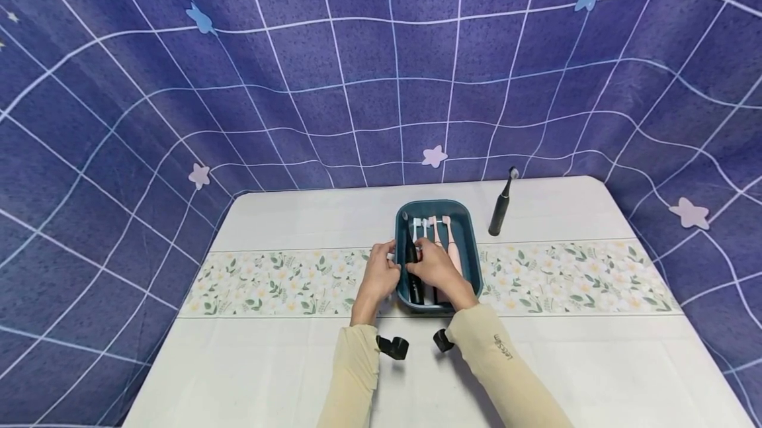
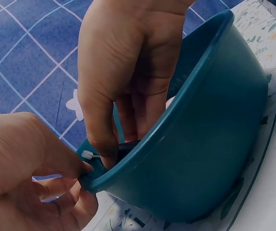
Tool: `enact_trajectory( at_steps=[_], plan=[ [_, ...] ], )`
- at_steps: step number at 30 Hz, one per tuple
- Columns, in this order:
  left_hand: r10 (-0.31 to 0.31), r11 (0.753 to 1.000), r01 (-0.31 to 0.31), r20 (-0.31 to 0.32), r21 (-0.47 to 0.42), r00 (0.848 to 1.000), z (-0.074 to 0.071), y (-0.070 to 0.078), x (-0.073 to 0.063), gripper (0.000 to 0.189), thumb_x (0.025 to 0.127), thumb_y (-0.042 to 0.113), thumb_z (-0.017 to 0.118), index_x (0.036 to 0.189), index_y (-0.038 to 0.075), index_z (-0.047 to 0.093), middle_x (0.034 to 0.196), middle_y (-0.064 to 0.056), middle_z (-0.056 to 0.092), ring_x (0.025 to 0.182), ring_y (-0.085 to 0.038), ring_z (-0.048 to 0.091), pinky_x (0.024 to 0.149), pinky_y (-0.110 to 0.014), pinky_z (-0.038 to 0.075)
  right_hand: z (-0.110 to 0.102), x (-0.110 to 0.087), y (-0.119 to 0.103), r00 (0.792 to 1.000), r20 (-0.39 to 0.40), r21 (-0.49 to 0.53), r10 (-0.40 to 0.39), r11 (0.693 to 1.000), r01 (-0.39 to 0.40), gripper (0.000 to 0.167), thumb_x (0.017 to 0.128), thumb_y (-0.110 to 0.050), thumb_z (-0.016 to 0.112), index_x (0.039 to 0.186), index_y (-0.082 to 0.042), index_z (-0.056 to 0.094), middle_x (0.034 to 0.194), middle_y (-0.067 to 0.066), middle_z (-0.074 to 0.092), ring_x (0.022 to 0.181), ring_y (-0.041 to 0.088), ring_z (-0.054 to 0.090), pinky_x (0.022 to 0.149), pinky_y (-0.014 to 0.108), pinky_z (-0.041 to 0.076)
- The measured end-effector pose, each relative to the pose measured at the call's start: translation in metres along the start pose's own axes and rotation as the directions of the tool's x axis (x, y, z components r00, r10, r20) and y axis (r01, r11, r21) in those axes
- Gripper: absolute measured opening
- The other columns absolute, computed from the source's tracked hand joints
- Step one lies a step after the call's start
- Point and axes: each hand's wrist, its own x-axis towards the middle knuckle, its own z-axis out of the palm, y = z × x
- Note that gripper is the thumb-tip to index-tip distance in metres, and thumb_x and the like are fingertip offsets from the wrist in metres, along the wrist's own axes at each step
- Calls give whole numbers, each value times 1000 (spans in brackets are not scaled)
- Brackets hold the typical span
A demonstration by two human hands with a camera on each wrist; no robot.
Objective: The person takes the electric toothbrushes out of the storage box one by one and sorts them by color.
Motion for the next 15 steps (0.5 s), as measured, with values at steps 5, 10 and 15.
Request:
enact_trajectory(
  at_steps=[5, 10, 15],
  plan=[
    [2, 1000, -2, 0, 1, 1000, 0, 0, 0, 53, 86, -4, 54, 138, -2, 46, 118, -14, 51, 80, -16, 50, 74, -30, 42, 0, 1, 1, 1000, -4, -9, 3, 1000, -4, 56, 83, -17, 73, 130, 4, 50, 91, 11, 63, 76, 21, 59, 72, 36, 50],
    [6, 1000, -6, 4, -4, 1000, 0, 0, -1, 54, 85, -4, 55, 138, -3, 46, 117, -15, 51, 80, -17, 50, 73, -30, 42, -1, 1, 4, 1000, 3, 44, 23, 999, -23, 57, 83, -17, 72, 131, 1, 49, 96, 12, 64, 78, 20, 60, 72, 36, 49],
    [12, 1000, -13, -9, -10, 1000, 1, 0, 0, 53, 85, -4, 56, 137, -3, 48, 116, -14, 52, 78, -14, 50, 71, -27, 42, -3, 1, 6, 998, 16, 146, 53, 988, -54, 57, 84, -16, 71, 134, -4, 49, 101, 11, 63, 80, 20, 60, 74, 37, 49]
  ],
)
